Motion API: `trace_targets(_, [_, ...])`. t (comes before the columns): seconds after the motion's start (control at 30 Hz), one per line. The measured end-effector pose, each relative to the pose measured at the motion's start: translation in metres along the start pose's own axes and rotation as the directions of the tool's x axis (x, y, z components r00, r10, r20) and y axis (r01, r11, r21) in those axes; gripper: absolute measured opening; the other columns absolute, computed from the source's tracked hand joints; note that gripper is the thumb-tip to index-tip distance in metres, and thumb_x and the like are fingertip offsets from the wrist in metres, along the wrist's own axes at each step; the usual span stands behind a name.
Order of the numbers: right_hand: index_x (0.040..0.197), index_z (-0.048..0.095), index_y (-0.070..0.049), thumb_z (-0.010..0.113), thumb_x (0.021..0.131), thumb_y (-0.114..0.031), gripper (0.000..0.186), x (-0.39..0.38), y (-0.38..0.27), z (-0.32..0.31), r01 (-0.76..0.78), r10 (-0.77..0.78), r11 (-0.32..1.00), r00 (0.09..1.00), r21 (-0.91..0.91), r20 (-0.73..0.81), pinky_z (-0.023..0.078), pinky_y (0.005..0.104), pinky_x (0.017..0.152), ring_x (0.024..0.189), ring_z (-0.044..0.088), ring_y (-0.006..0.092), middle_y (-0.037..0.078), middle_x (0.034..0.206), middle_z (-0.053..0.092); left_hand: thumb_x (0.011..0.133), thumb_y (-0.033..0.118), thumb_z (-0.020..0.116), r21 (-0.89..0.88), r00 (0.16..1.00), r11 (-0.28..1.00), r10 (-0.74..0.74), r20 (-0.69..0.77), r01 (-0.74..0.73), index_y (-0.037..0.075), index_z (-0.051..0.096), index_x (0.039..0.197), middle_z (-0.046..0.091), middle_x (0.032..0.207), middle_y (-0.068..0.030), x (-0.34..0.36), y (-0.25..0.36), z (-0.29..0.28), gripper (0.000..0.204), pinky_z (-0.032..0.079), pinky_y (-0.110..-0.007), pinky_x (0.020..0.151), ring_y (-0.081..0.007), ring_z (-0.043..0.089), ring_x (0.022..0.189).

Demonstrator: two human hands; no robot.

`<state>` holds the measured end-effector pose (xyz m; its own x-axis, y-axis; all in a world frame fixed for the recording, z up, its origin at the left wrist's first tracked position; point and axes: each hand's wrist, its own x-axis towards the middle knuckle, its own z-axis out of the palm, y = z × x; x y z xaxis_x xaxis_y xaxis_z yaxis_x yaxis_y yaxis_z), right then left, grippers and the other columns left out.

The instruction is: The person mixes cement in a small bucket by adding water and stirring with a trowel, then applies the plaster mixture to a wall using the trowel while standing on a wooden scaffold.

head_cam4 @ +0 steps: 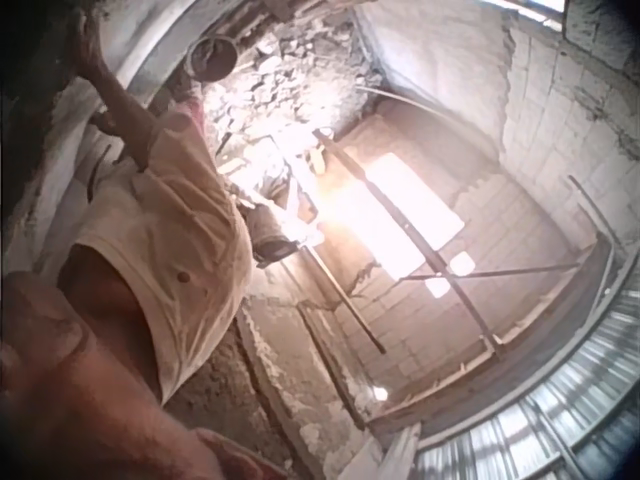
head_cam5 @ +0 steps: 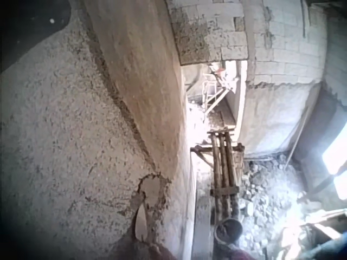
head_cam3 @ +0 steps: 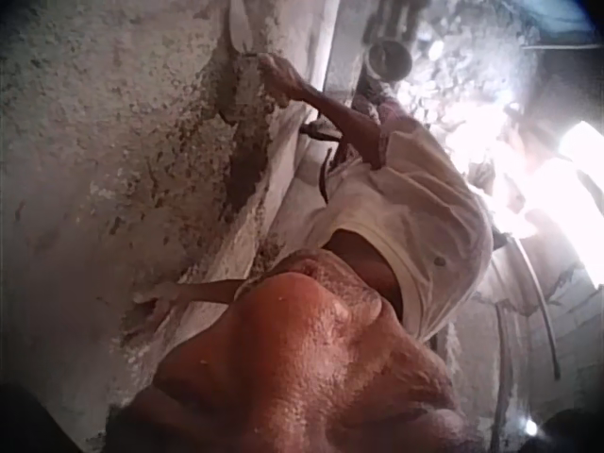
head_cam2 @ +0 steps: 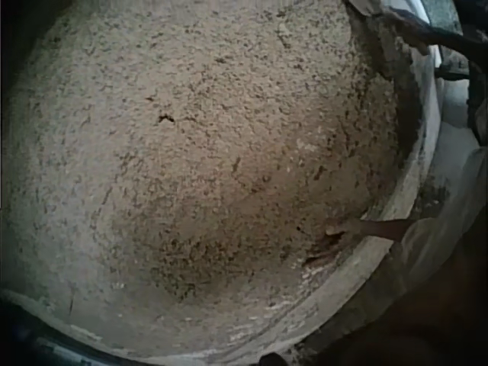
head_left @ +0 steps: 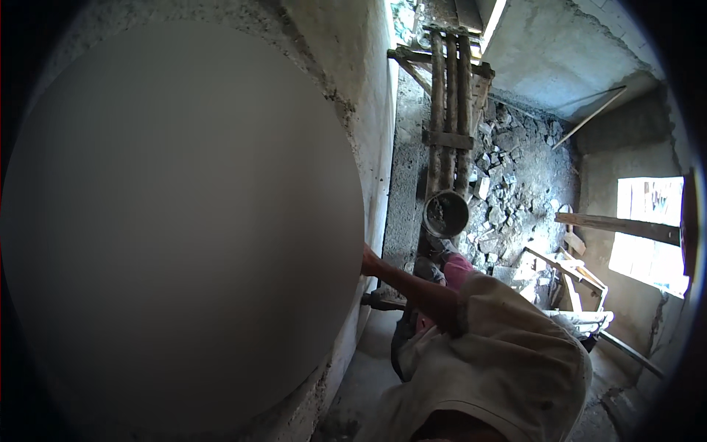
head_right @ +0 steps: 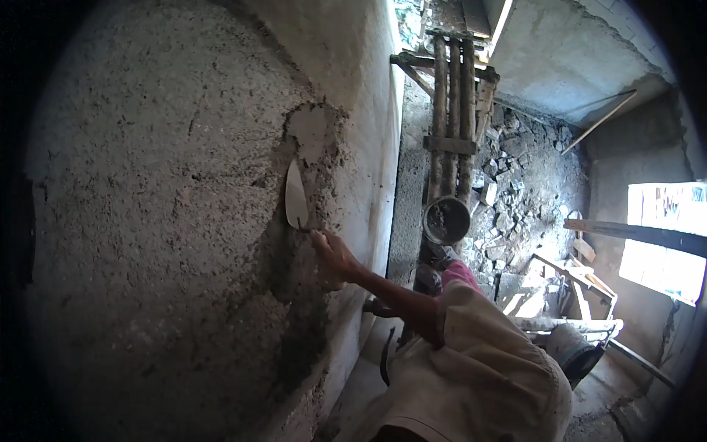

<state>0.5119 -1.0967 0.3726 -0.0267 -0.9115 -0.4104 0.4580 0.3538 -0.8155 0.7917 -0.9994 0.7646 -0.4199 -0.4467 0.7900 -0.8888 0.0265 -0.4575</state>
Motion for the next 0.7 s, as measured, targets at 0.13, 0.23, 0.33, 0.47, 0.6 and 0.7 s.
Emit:
trace_targets(0.13, [0.113, 0.057, -0.004, 0.048, 0.098, -0.048, 0.047, -0.051, -0.005, -0.094, -0.082, 0.074, 0.81, 0.997, -0.581, -0.037, 0.05, 0.0425, 0.071, 0.082, 0.063, 0.0291, 0.016, 0.084, 0.062, 0.097, 0.032, 0.057, -0.099, 1.0, 0.995, -0.023, -0.007, 0.022, 0.001, 0.016, 0.152, 0.015, 0.157, -0.0203, -0.009, 0.018, 0.022, 0.074, 0.021, -0.046, 0.118, -0.0345, 0.021, 0.146])
trace_targets(0.23, [0.12, 0.057, -0.01, 0.058, 0.092, -0.039, 0.04, -0.085, -0.01, -0.187, -0.117, -0.047, 0.612, 0.982, -0.782, -0.183, 0.051, 0.0466, 0.08, 0.096, 0.066, 0.037, 0.02, 0.104, 0.065, 0.097, 0.033, 0.057, -0.352, 0.995, 0.931, -0.082, 0.059, 0.098, 0.001, 0.018, 0.152, 0.018, 0.157, -0.0209, -0.037, 0.076, 0.036, 0.074, 0.02, -0.045, 0.118, -0.0345, 0.021, 0.146])
trace_targets(0.33, [0.122, 0.045, -0.011, 0.059, 0.092, -0.028, 0.037, -0.09, 0.042, -0.3, -0.215, -0.061, 0.37, 0.965, -0.904, -0.254, 0.052, 0.0496, 0.067, 0.085, 0.066, 0.041, 0.02, 0.098, 0.065, 0.096, 0.034, 0.057, -0.629, 0.875, 0.649, -0.122, 0.469, 0.428, 0.001, 0.02, 0.151, 0.021, 0.156, -0.0215, -0.129, 0.185, 0.062, 0.074, 0.019, -0.044, 0.119, -0.0345, 0.021, 0.146])
trace_targets(0.47, [0.122, 0.048, -0.012, 0.045, 0.098, -0.025, 0.028, -0.061, 0.134, -0.417, -0.364, 0.114, -0.19, 0.914, -0.912, -0.389, 0.055, 0.0516, 0.064, 0.076, 0.069, 0.0406, 0.024, 0.095, 0.066, 0.096, 0.035, 0.057, 0.075, -0.188, 0.348, 0.305, 0.934, 0.935, 0.0, 0.023, 0.151, 0.025, 0.156, -0.0223, -0.382, 0.338, 0.032, 0.073, 0.017, -0.042, 0.119, -0.0346, 0.022, 0.146])
trace_targets(0.6, [0.124, 0.05, -0.011, 0.045, 0.097, -0.022, 0.03, 0.005, 0.234, -0.487, -0.443, 0.143, -0.244, 0.864, -0.863, -0.483, 0.055, 0.0519, 0.066, 0.08, 0.069, 0.0423, 0.023, 0.092, 0.067, 0.09, 0.038, 0.067, 0.389, -0.539, 0.379, 0.668, 0.513, 0.84, 0.0, 0.013, 0.153, 0.027, 0.154, -0.0262, -0.544, 0.419, -0.043, 0.091, 0.027, -0.039, 0.115, -0.0358, 0.03, 0.143])
trace_targets(0.7, [0.124, 0.05, -0.012, 0.044, 0.096, -0.023, 0.031, 0.035, 0.308, -0.54, -0.502, 0.215, -0.246, 0.806, -0.829, -0.552, 0.054, 0.0523, 0.07, 0.084, 0.068, 0.0419, 0.025, 0.091, 0.067, 0.086, 0.039, 0.071, 0.515, -0.754, 0.551, 0.481, 0.447, 0.657, 0.003, 0.01, 0.154, 0.028, 0.153, -0.0261, -0.555, 0.445, -0.037, 0.098, 0.032, -0.039, 0.112, -0.0351, 0.036, 0.139])
